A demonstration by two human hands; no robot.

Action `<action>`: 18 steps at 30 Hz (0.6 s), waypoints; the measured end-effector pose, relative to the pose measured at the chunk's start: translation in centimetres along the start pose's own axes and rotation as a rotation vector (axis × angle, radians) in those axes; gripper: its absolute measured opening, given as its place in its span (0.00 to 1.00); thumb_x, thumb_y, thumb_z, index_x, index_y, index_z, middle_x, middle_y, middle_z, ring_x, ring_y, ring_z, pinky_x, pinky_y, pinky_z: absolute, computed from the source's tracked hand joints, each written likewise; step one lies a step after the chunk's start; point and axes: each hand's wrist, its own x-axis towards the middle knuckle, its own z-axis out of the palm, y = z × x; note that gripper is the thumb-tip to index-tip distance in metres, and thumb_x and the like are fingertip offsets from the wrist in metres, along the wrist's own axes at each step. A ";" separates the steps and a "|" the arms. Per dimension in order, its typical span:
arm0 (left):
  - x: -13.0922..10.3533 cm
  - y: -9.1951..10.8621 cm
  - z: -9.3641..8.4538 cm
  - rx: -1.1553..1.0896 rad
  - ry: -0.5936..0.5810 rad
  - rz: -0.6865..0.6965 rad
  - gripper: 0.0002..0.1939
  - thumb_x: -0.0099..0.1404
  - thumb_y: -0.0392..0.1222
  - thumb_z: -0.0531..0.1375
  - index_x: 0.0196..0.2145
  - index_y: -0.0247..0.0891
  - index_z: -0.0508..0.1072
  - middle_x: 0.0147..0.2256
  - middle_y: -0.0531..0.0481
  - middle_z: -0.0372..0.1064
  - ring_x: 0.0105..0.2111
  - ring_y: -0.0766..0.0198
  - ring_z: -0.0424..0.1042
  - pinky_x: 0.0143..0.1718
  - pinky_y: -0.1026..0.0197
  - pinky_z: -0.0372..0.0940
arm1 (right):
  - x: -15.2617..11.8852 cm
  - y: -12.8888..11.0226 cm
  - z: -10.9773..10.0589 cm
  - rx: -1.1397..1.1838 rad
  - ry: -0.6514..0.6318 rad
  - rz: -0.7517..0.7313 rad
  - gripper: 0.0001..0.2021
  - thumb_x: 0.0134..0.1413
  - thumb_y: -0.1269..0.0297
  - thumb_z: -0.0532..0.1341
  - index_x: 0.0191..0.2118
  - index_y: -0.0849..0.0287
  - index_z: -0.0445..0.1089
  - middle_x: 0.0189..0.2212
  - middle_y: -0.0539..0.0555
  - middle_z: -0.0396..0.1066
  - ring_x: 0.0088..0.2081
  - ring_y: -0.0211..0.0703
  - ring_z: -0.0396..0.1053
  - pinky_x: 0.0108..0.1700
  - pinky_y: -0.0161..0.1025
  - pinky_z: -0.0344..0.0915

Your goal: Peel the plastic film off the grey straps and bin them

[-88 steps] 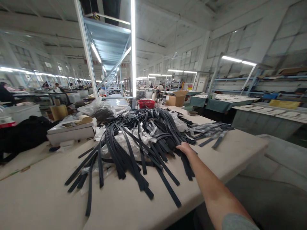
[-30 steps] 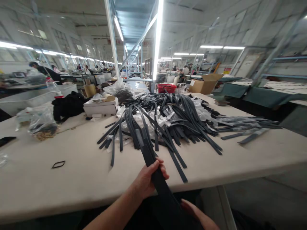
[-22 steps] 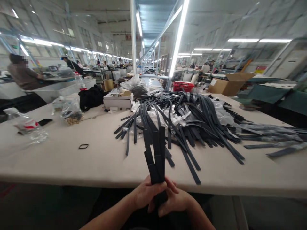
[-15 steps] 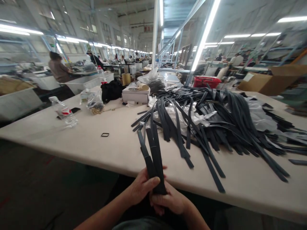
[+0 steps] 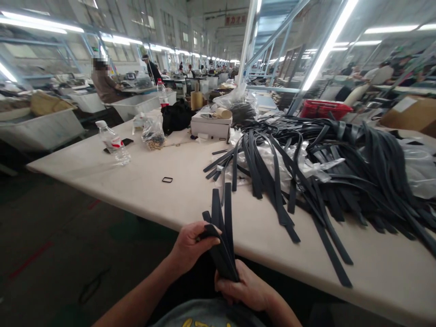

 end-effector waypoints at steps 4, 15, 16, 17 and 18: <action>1.2 -1.5 -0.4 -0.099 0.188 -0.043 0.06 0.56 0.40 0.66 0.33 0.38 0.80 0.29 0.53 0.75 0.29 0.66 0.70 0.32 0.66 0.65 | -0.4 0.2 -0.3 0.095 0.007 -0.029 0.18 0.55 0.54 0.59 0.42 0.66 0.72 0.18 0.47 0.64 0.17 0.31 0.57 0.21 0.28 0.55; 4.5 -2.8 -1.0 -0.826 0.358 -0.210 0.26 0.56 0.59 0.67 0.45 0.38 0.76 0.39 0.47 0.77 0.35 0.67 0.74 0.35 0.68 0.68 | -2.1 0.3 -0.1 0.143 0.091 -0.086 0.25 0.58 0.45 0.57 0.45 0.66 0.70 0.20 0.47 0.63 0.19 0.31 0.55 0.22 0.30 0.54; 4.0 -2.8 -0.6 -0.806 0.307 -0.244 0.25 0.56 0.58 0.67 0.44 0.37 0.76 0.39 0.46 0.77 0.35 0.66 0.75 0.36 0.67 0.68 | -2.2 0.1 -0.1 0.132 0.096 -0.088 0.24 0.58 0.46 0.57 0.45 0.65 0.71 0.20 0.47 0.64 0.20 0.32 0.56 0.23 0.30 0.54; 3.6 -2.9 -0.1 -0.774 0.258 -0.271 0.25 0.55 0.58 0.67 0.42 0.36 0.77 0.37 0.46 0.77 0.33 0.66 0.75 0.35 0.66 0.68 | -2.2 0.0 0.0 0.113 0.098 -0.086 0.22 0.58 0.49 0.57 0.45 0.65 0.71 0.20 0.47 0.64 0.20 0.32 0.57 0.23 0.31 0.55; 3.1 -2.8 0.3 -0.743 0.212 -0.294 0.25 0.54 0.57 0.68 0.41 0.35 0.77 0.36 0.46 0.77 0.31 0.65 0.74 0.34 0.66 0.68 | -2.3 -0.1 0.0 0.089 0.096 -0.084 0.19 0.58 0.52 0.58 0.44 0.64 0.72 0.20 0.47 0.64 0.21 0.33 0.58 0.24 0.31 0.56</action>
